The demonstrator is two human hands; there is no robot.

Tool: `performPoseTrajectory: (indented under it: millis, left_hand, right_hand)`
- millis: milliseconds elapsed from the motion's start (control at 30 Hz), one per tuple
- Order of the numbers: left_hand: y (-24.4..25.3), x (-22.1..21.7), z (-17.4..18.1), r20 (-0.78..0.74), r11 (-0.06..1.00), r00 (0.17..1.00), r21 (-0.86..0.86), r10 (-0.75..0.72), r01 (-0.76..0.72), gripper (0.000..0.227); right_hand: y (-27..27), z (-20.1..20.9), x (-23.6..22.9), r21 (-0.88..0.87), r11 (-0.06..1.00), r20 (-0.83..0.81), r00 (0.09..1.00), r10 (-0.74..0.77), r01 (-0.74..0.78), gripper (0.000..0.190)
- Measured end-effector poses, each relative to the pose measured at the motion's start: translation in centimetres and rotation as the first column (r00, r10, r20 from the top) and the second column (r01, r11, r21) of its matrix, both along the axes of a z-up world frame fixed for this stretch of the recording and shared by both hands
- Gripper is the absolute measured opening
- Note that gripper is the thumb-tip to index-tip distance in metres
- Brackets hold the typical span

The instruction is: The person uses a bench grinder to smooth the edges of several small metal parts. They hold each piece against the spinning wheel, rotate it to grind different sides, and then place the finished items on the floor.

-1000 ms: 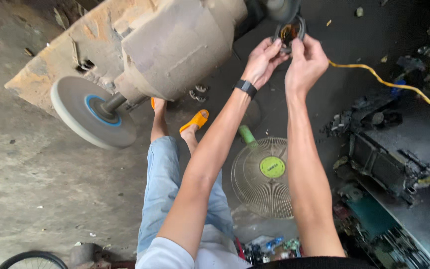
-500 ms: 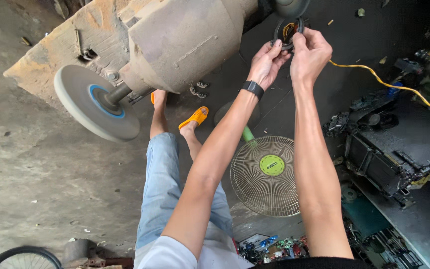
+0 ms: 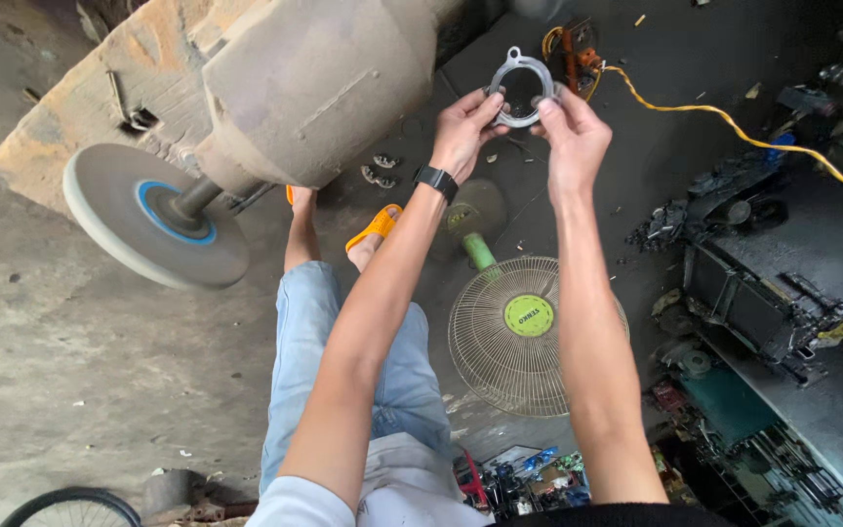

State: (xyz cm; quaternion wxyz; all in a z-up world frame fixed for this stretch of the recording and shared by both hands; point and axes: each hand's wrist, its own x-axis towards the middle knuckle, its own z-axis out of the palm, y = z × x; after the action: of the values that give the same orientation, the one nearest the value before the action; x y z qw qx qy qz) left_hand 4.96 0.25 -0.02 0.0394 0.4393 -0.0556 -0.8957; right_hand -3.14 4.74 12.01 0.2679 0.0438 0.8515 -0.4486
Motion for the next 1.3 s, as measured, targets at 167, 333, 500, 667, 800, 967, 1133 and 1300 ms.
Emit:
performPoseTrajectory:
  millis: [167,333,500,667,800,967,1133,1300]
  left_hand:
    - [-1.8,-4.0,1.6,-0.042,0.997,0.999,0.081,0.010,-0.007,0.026]
    - [-1.4,-5.2,0.2,-0.156,0.980,0.976,0.152,0.149,-0.125,0.015]
    - [0.9,-4.8,-0.8,-0.101,0.935,0.955,0.258,0.278,-0.245,0.011]
    - [0.9,-4.8,-1.1,-0.124,0.939,0.951,0.239,0.283,-0.248,0.014]
    - [0.7,-4.4,-0.5,-0.075,0.920,0.954,0.296,0.290,-0.257,0.014]
    - [0.9,-4.6,0.0,-0.067,0.902,0.940,0.312,0.334,-0.299,0.011]
    - [-2.1,-0.4,3.2,0.096,0.990,0.993,-0.117,-0.073,0.084,0.035]
    - [-0.9,-0.8,0.3,0.047,0.997,0.999,-0.078,0.007,-0.004,0.028]
  right_hand:
    - [-2.3,-0.5,-0.8,-0.038,0.995,-0.325,0.941,-0.097,0.090,0.012]
    - [-6.6,1.0,-1.7,0.107,0.991,-0.518,0.847,0.119,-0.074,0.006]
    - [-6.0,0.1,-1.7,0.139,0.985,-0.494,0.855,0.160,-0.104,0.006]
    - [-5.6,-0.4,-2.1,0.126,0.978,-0.510,0.835,0.208,-0.166,0.005]
    - [-6.2,0.5,-1.7,0.181,0.972,-0.474,0.852,0.221,-0.152,0.005]
    - [-6.1,0.9,-2.0,0.198,0.965,-0.463,0.852,0.246,-0.172,0.008]
    - [-0.8,0.5,-1.7,0.070,0.980,-0.108,0.975,0.195,-0.188,0.004]
    - [-0.8,1.1,-1.2,-0.002,0.985,-0.093,0.981,0.173,-0.174,0.016]
